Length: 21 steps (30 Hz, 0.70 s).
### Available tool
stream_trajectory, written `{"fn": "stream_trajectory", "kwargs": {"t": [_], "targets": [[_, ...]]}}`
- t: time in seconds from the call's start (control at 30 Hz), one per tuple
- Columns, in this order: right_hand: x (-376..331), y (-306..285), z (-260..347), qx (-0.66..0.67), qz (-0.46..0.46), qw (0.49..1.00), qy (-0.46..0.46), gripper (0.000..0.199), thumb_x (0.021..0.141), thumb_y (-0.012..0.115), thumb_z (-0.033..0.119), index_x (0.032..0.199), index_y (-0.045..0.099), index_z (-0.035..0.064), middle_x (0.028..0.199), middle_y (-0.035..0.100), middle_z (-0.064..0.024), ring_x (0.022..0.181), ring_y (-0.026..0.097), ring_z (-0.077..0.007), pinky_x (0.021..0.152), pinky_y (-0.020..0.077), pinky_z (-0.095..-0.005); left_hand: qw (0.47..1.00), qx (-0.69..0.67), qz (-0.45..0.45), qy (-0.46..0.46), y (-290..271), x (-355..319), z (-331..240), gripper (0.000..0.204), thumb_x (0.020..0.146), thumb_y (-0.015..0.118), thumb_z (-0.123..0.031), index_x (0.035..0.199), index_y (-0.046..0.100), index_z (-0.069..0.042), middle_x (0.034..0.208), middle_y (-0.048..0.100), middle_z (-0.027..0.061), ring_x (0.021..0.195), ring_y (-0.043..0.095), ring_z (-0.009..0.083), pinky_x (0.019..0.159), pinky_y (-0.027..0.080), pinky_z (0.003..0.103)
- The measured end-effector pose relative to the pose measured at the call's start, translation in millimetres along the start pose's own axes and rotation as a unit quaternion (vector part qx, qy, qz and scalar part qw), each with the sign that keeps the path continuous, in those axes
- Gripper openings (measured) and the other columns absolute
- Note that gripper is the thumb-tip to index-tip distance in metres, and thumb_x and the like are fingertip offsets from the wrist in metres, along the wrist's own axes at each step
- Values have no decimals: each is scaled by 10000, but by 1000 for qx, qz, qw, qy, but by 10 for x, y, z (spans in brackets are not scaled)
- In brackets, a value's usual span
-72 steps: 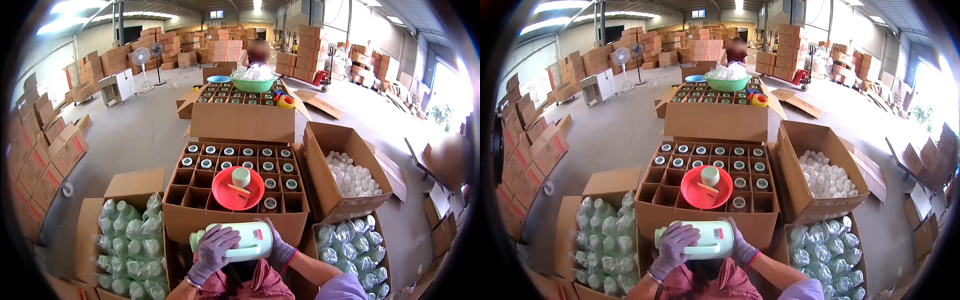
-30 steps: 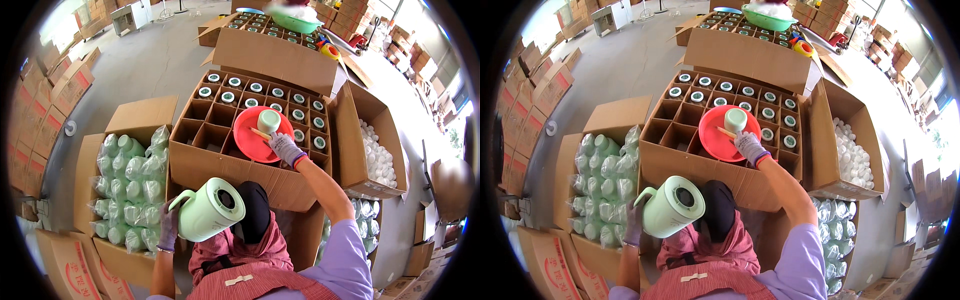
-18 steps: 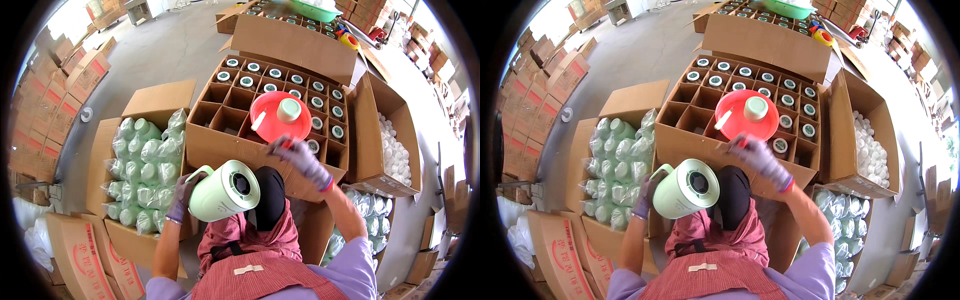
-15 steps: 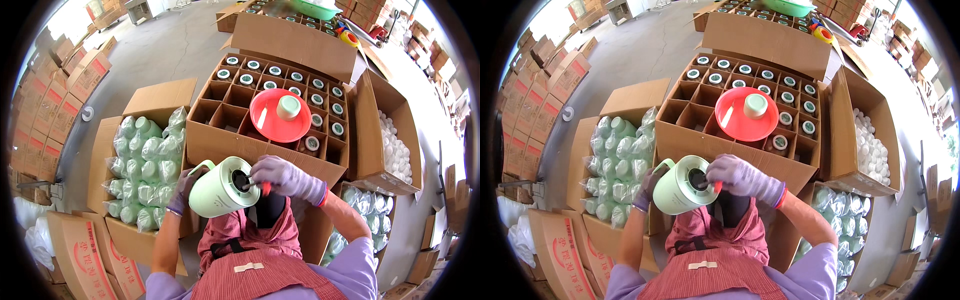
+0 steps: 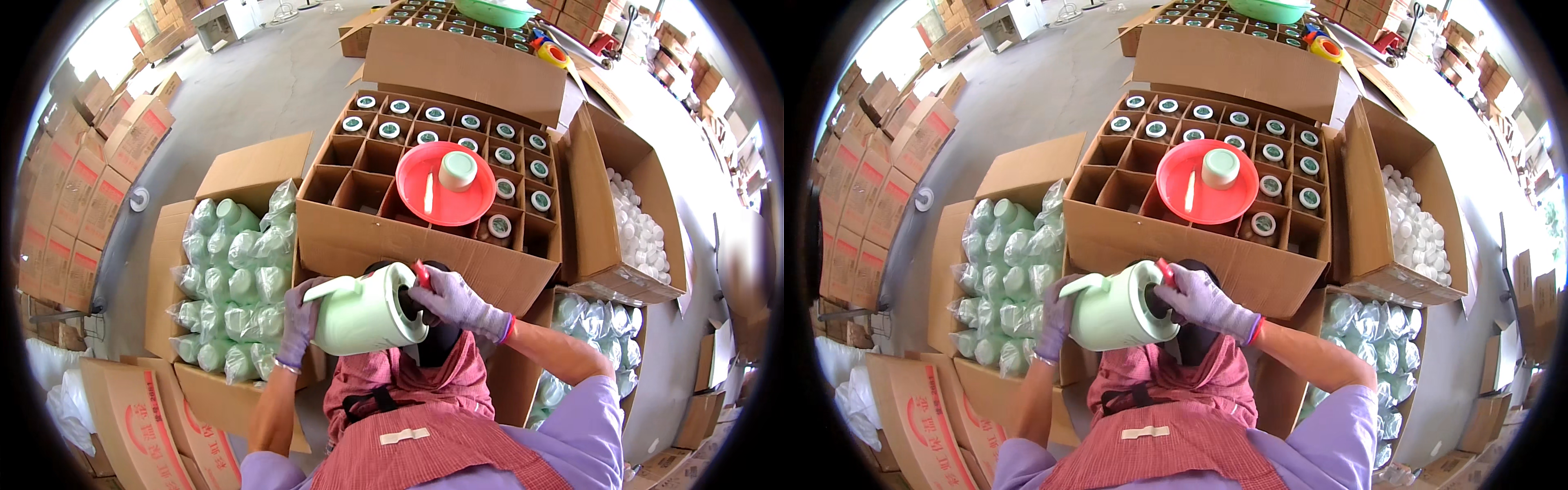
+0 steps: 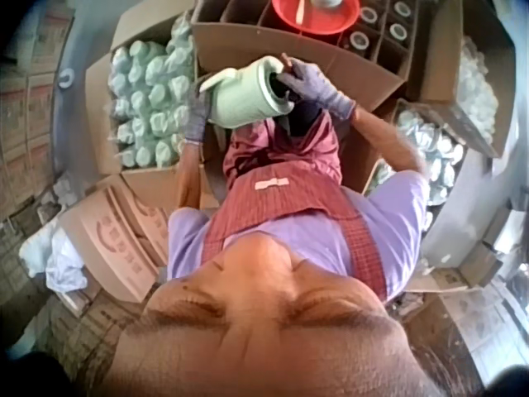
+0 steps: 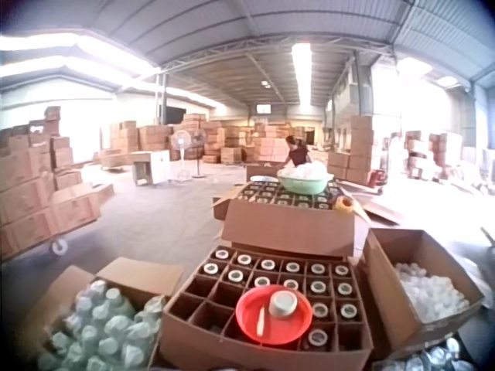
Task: The person assembles light green thermos flasks by inserting a metal liner, applying a seal with a red tool, and screwing on a cap. Each completed unit is wrapped in a plastic bag and placed into a cardboard box.
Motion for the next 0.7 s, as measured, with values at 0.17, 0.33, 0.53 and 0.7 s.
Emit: {"fn": "stream_trajectory", "kwargs": {"t": [0.17,0.33,0.53,0.7], "targets": [[50,-74,-380,245,-22,948,204,245,926,635,301,914,579,63,678,604,-32,483,592,-131,436,504,-284,946,199,-87,243,203,-209,-336,210,857,583,-91,977,695,41,1005,699,190,961,677,329,859,532,384],[263,-446,32,-197,-4,980,1,291,939,621,302,927,551,20,751,620,-96,603,660,-212,519,543,-359,951,253,-51,169,184,-258,-390,429,833,633,-87,1248,586,14,1035,681,191,941,677,337,822,542,418],[1071,-1275,-377,-617,-183,756,-120,198,844,626,195,1026,629,118,1005,626,-162,874,668,-351,729,541,-487,831,524,175,73,422,-209,-868,646,855,605,-180,1444,393,-20,1041,668,226,885,666,380,729,521,475],[1409,-1536,-454,-611,-105,774,-129,212,856,627,294,1003,680,150,999,650,-130,929,662,-341,787,527,-480,906,352,217,-89,-6,-77,-426,626,872,590,-211,1433,404,-4,1106,665,227,952,675,338,842,525,422]]}}
Point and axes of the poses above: each hand's wrist, its own x-axis towards the middle knuckle, its own y-axis out of the palm, z = x × y, the point moved 2 cm from there along x, towards the middle knuckle
